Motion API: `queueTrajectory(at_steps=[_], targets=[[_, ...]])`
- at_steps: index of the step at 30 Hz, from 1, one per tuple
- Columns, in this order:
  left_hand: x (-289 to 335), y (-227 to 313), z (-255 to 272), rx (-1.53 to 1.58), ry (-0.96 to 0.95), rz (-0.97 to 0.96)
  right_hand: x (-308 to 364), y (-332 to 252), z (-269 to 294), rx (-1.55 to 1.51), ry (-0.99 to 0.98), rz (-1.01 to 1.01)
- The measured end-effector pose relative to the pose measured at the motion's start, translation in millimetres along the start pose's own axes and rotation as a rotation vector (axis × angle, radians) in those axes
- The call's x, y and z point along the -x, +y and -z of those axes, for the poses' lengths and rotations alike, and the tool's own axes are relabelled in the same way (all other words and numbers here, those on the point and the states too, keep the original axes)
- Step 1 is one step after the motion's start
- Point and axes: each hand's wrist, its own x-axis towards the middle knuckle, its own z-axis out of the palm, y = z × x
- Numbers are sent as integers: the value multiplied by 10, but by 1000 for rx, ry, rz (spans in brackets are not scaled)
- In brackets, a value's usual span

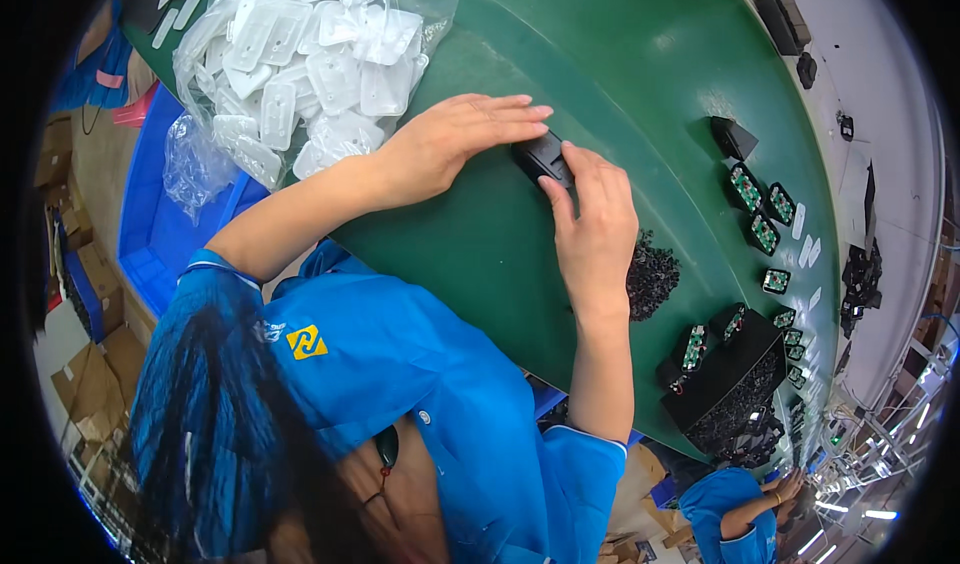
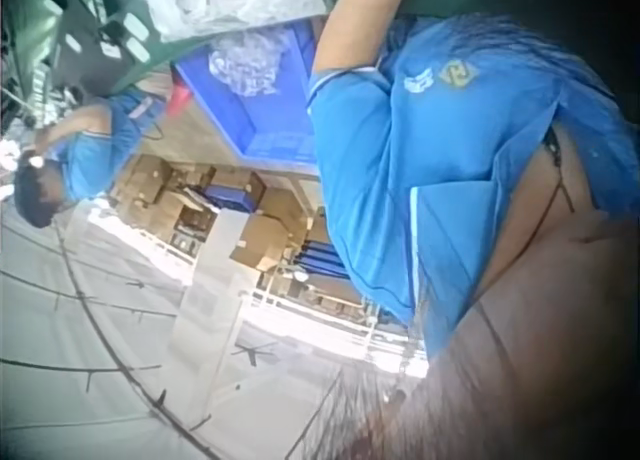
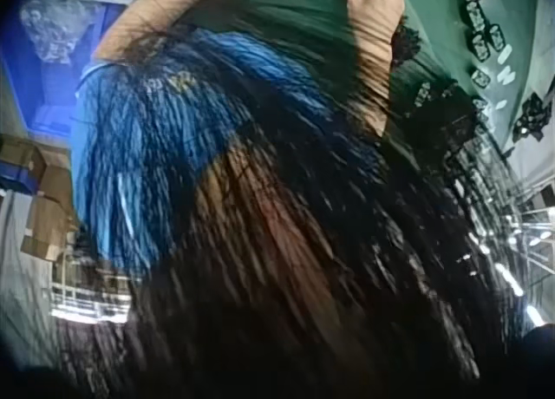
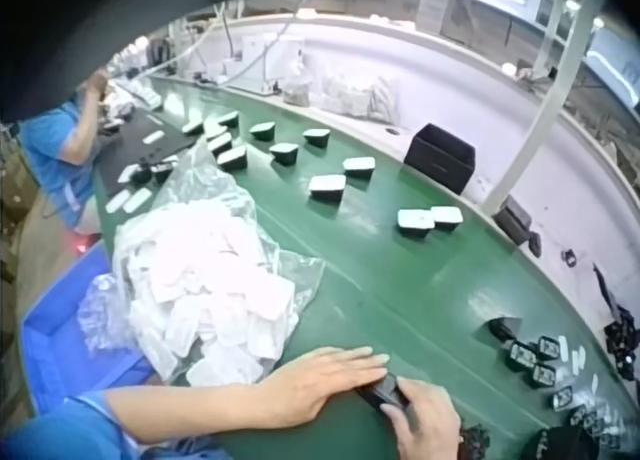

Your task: The person assembles small electronic devices by inserting circuit boards into white plastic casings and securing them with screws. The person repeatedly picks up a casing, places a board inside, and fastens it with a screwdriver, then sets the finished unit aside.

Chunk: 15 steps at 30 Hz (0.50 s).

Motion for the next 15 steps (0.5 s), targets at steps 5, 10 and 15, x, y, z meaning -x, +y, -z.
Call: queueTrajectory(at_steps=[5,10,15], targets=[[42,-6,12,-130,-97,-27,-4,-9,-47,97,-7,52],[10,68,76,-271,-140,-86,129,69,-249,249,71,129],[-82,26,25,-390,-73,-291,-39,93,-7,-15,-29,54]])
